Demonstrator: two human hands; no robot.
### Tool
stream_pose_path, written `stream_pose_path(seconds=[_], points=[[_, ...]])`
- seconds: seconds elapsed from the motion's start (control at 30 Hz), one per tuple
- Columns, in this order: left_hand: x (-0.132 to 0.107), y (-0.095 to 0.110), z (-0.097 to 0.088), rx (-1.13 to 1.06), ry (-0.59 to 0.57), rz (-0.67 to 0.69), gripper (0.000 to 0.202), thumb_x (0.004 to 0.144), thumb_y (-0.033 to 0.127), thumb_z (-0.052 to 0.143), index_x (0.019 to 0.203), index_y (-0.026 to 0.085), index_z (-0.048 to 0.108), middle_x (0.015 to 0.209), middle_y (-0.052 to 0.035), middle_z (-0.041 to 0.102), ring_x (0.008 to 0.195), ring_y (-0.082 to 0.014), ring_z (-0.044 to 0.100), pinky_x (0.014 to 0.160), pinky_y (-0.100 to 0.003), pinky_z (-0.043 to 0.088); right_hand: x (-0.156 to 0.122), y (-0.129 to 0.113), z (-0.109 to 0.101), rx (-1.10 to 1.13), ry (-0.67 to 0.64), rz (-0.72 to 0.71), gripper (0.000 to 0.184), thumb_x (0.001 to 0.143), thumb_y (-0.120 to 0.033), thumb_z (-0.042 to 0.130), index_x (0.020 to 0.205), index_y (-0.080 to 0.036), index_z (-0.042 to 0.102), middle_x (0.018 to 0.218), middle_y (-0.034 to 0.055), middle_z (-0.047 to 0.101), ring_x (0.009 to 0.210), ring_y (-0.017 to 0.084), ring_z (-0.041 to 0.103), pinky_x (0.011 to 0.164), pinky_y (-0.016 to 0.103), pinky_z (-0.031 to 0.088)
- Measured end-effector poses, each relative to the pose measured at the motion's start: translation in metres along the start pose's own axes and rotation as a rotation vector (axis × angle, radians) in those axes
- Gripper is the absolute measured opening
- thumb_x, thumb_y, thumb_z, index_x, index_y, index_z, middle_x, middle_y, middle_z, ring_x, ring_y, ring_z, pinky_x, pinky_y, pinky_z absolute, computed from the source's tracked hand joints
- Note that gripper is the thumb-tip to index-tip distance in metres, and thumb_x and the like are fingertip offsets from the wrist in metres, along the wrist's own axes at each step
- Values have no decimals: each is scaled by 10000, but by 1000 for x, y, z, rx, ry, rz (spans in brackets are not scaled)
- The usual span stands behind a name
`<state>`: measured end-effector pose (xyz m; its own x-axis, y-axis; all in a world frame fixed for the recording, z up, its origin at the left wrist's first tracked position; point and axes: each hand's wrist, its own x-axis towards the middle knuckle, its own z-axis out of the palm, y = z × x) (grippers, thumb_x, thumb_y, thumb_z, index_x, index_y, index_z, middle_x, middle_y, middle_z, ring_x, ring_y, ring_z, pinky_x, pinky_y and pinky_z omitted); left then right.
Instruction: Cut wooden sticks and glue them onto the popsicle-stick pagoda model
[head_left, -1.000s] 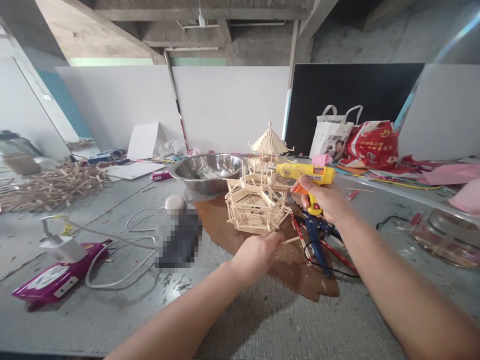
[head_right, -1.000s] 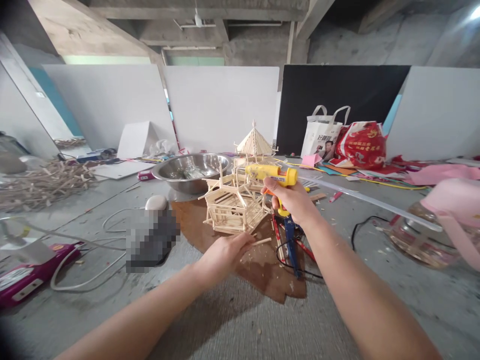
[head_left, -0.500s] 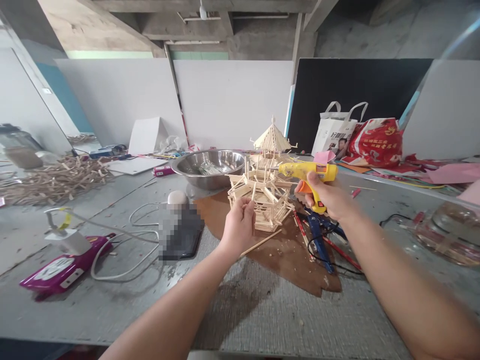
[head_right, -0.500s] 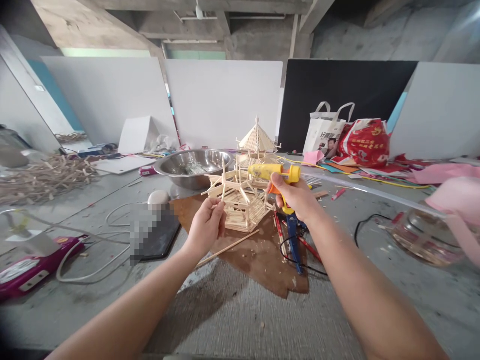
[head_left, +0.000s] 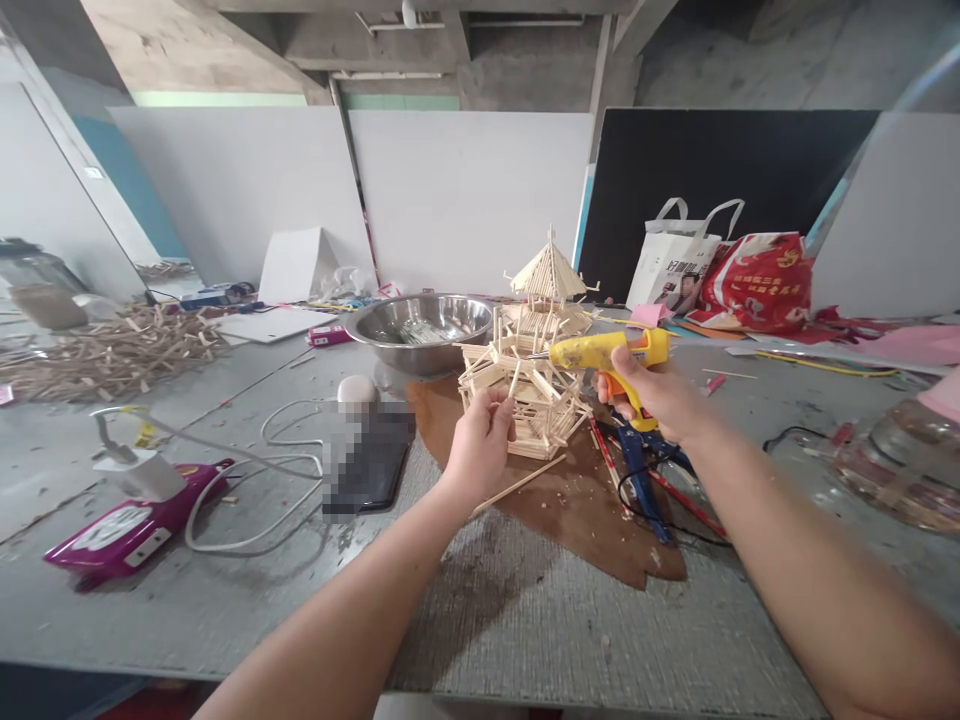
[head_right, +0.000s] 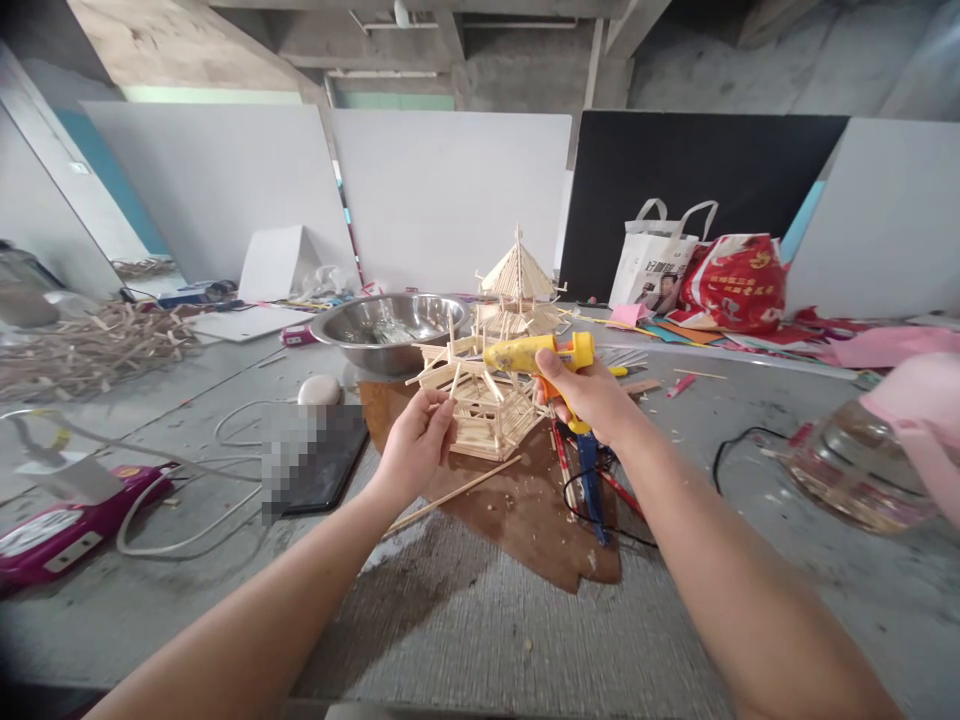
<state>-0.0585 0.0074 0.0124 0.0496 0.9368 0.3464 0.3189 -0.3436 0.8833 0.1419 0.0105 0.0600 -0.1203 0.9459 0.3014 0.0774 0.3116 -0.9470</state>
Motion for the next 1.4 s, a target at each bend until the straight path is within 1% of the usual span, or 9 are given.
stream_pose_path(seconds=[0.27, 0.4, 0.6, 0.7, 0.9, 1.2, 1.4], points=[[-1, 0, 0, -8, -18, 57, 198, 795, 382, 356, 799, 194, 417, 508, 73, 438, 398, -47, 374, 433, -165, 295, 1, 2, -1, 17, -13, 7, 377, 649, -564, 523, 576, -194, 506, 513, -7, 531, 321, 44, 364, 278, 196, 238], [-2, 1, 0, -17, -21, 54, 193, 792, 381, 364, 789, 196, 417, 504, 74, 439, 398, -48, 373, 434, -164, 296, 1, 3, -1, 25, -17, 14, 372, 653, -554, 527, 590, -188, 507, 508, -12, 522, 321, 36, 361, 277, 182, 237], [-1, -1, 0, -11, -27, 62, 188, 790, 380, 370, 796, 197, 415, 522, 68, 447, 410, -49, 378, 434, -161, 302, 0, 3, 0, 30, -15, 13, 358, 677, -529, 522, 658, -172, 523, 511, -24, 516, 330, 28, 370, 283, 157, 247], [-1, 1, 0, -10, -23, 69, 187, 790, 375, 371, 791, 193, 418, 519, 65, 445, 411, -50, 380, 433, -162, 303, 1, 3, 0, 39, -7, 14, 363, 654, -538, 539, 658, -176, 527, 505, -23, 514, 330, 35, 375, 280, 165, 254], [-3, 5, 1, -19, 8, 16, 202, 771, 382, 394, 796, 187, 443, 506, 61, 443, 406, -57, 376, 431, -170, 302, 1, 3, 0, 43, 16, 27, 375, 620, -562, 553, 654, -189, 531, 495, -19, 509, 325, 47, 369, 272, 185, 248], [-2, 1, 1, 3, -11, 69, 189, 791, 378, 367, 801, 197, 422, 510, 72, 444, 402, -48, 376, 440, -164, 305, 0, 2, 0, 27, 15, 34, 385, 622, -567, 547, 631, -182, 526, 473, -23, 496, 313, 45, 364, 274, 188, 233], [-2, 3, 0, -8, -12, 63, 188, 796, 377, 361, 791, 198, 417, 506, 74, 436, 399, -45, 369, 439, -162, 297, 0, 2, 0, 27, 14, 39, 381, 629, -567, 540, 631, -186, 521, 474, -21, 492, 316, 49, 361, 273, 189, 229]])
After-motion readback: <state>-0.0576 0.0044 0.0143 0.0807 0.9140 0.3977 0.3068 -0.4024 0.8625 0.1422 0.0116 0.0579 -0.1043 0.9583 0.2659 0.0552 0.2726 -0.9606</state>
